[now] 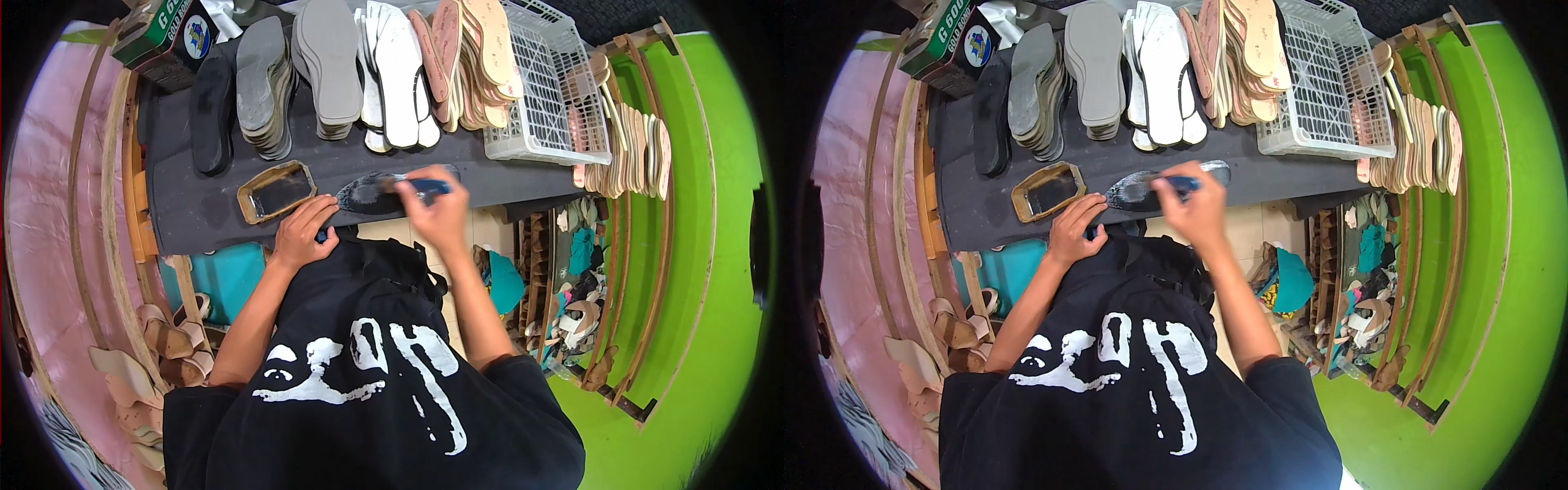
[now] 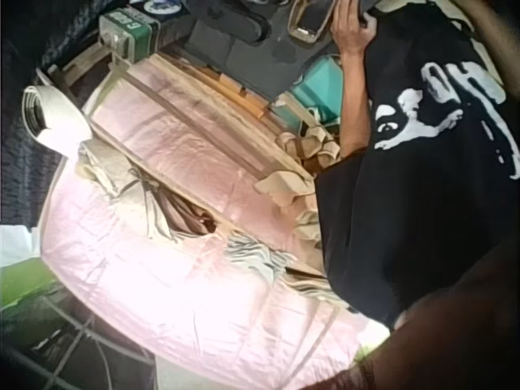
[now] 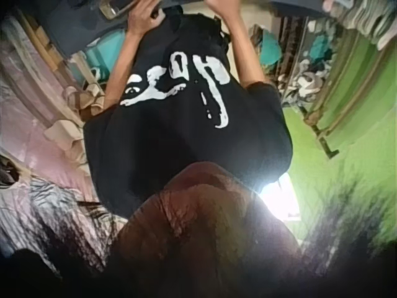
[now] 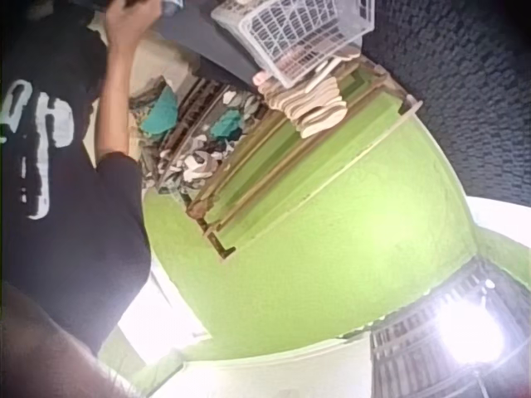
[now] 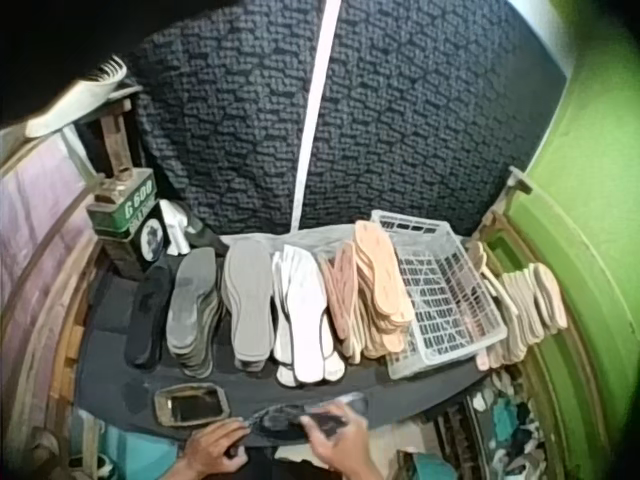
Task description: The recorder applies glue to shoe soles using a brush.
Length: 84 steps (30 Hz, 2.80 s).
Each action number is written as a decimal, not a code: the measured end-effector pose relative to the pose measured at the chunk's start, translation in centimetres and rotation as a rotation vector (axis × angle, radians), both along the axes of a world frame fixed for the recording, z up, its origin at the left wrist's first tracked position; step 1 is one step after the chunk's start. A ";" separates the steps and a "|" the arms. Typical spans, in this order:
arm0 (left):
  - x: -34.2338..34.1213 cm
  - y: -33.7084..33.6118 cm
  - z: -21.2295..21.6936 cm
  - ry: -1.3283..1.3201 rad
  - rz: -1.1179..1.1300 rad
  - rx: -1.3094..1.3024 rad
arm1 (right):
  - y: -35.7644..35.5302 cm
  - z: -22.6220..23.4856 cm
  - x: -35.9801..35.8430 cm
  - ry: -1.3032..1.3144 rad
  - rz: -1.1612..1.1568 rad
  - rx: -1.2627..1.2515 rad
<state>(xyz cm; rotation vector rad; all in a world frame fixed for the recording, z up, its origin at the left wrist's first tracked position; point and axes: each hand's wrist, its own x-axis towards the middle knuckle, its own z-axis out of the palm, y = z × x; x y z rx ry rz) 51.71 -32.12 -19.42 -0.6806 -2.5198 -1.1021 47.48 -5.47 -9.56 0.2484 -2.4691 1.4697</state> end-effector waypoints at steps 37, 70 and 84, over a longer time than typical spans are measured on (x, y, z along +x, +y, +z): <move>-0.1 -0.1 0.0 0.023 -0.021 -0.020 | -3.7 -2.7 2.0 -0.020 0.103 0.034; 0.0 0.4 0.3 -0.012 0.021 -0.032 | 9.1 -1.6 -1.3 0.193 -0.018 0.451; 0.1 0.5 0.4 -0.016 0.036 -0.060 | 10.5 -1.5 0.0 0.047 -0.224 0.193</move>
